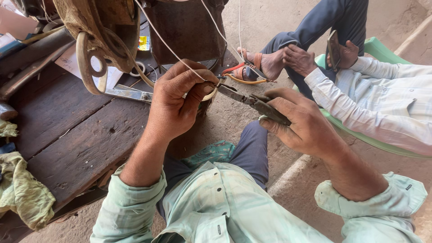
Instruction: The person twists copper wire around colored electrical wires, uses pliers to crimp and cut the connections, and wraps the joints with electrical tape. The work is performed at a wooden workbench with tools and wire spools nearby.
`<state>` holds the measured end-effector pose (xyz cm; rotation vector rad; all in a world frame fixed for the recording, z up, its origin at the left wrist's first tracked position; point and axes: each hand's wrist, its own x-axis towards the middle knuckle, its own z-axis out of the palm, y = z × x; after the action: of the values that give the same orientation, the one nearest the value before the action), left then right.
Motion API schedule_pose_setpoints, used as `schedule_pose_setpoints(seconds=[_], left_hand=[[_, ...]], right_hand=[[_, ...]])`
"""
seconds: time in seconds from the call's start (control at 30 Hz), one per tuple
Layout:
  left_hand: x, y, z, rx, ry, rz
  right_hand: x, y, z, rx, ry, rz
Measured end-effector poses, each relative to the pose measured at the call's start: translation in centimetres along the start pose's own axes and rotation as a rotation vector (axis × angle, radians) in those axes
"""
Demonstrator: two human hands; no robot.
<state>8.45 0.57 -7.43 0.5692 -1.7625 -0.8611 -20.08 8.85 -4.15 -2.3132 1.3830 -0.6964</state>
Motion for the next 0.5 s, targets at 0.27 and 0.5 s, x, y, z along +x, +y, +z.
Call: schedule_pose_setpoints(seconds=[0.27, 0.5], left_hand=[[0.3, -1.1, -0.4, -0.101, -0.056, 0.044], [-0.8, -0.4, -0.4, -0.174, -0.006, -0.122]], right_hand=[[-0.9, 4.4, 6.2, 1.372, -0.494, 0.241], [-2.8, 4.6, 4.6, 1.122, -0.218, 0.091]])
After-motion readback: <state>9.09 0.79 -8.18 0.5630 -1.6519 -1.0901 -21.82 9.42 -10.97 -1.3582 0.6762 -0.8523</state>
